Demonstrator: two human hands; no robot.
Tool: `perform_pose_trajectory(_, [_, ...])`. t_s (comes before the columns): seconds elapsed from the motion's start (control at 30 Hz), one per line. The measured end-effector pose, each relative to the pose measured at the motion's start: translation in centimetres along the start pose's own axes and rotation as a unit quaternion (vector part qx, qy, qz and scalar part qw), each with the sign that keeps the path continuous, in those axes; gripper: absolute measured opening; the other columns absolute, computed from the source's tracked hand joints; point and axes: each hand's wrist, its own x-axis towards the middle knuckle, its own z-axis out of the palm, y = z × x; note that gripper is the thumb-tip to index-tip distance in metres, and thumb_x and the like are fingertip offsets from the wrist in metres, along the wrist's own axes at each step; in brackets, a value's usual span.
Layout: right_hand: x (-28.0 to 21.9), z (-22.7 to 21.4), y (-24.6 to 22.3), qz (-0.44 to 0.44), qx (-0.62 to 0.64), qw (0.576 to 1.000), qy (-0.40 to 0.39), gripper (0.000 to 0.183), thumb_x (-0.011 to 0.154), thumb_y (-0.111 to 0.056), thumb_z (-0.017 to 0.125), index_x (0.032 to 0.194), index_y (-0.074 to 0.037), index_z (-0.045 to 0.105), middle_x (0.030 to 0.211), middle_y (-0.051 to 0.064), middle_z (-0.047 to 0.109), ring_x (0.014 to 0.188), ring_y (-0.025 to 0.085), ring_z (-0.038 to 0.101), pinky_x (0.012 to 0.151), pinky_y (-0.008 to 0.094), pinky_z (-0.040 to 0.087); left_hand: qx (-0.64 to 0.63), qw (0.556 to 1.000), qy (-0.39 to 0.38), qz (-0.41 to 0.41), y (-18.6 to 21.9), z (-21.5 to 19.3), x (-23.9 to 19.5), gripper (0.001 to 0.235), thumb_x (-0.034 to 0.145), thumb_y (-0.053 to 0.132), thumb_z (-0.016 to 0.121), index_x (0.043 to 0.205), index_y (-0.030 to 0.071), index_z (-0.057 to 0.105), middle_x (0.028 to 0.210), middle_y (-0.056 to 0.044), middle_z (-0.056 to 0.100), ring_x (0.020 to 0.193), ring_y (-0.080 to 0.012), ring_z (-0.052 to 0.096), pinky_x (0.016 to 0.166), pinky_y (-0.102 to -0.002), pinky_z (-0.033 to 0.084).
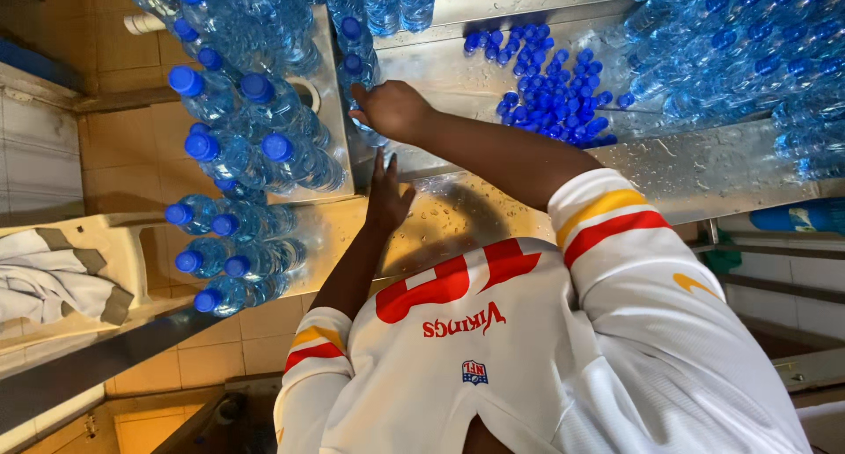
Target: The person repeatedly picks up blue bottle caps from a pile on a metal table and screws them onto clear plastic water bottles. The person handles the bottles and caps by hand, working through a large quantity of items.
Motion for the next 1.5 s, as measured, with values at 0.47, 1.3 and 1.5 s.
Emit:
perform_pose_trajectory(0.47, [-10.7,2.6,18.1,0.209,-0.040,0.975,-0.063,0.037,0.100,-0.040,0.081,0.123,-0.011,0.079,0.099,0.015,0.081,0.097,0.039,0.079,0.083,0.051,0.062,-0.102,0.947,-0.019,-0.305,-0.8,2.0,3.0,0.093,0.099,0.040,0.085,0.176,0.016,0.038,0.185,-0.026,0.014,0.162,-0.0475,0.038,0.132,-0.058,0.041])
perform_pose_trajectory(1.3, [-37.0,1.6,24.7,0.504,0.682,0.412,0.334,0.017,0.087,-0.031,0.070,0.084,-0.014,0.072,0.068,0.006,0.053,0.056,0.016,0.057,0.051,0.027,0.033,-0.017,0.983,-0.165,-0.075,7.8,14.5,10.7,0.052,0.102,0.026,0.078,0.147,0.001,0.071,0.139,-0.031,0.071,0.135,-0.0499,0.066,0.113,-0.059,0.056])
perform_pose_trajectory(1.5, [-43.6,1.2,24.6,0.478,0.414,0.731,0.254,0.023,0.094,-0.004,0.087,0.115,-0.008,0.078,0.103,0.013,0.075,0.095,0.030,0.075,0.082,0.041,0.061,0.105,0.983,-0.122,0.093,7.5,16.9,12.3,0.061,0.077,0.044,0.095,0.124,0.008,0.081,0.105,-0.015,0.079,0.118,-0.0408,0.074,0.095,-0.058,0.065])
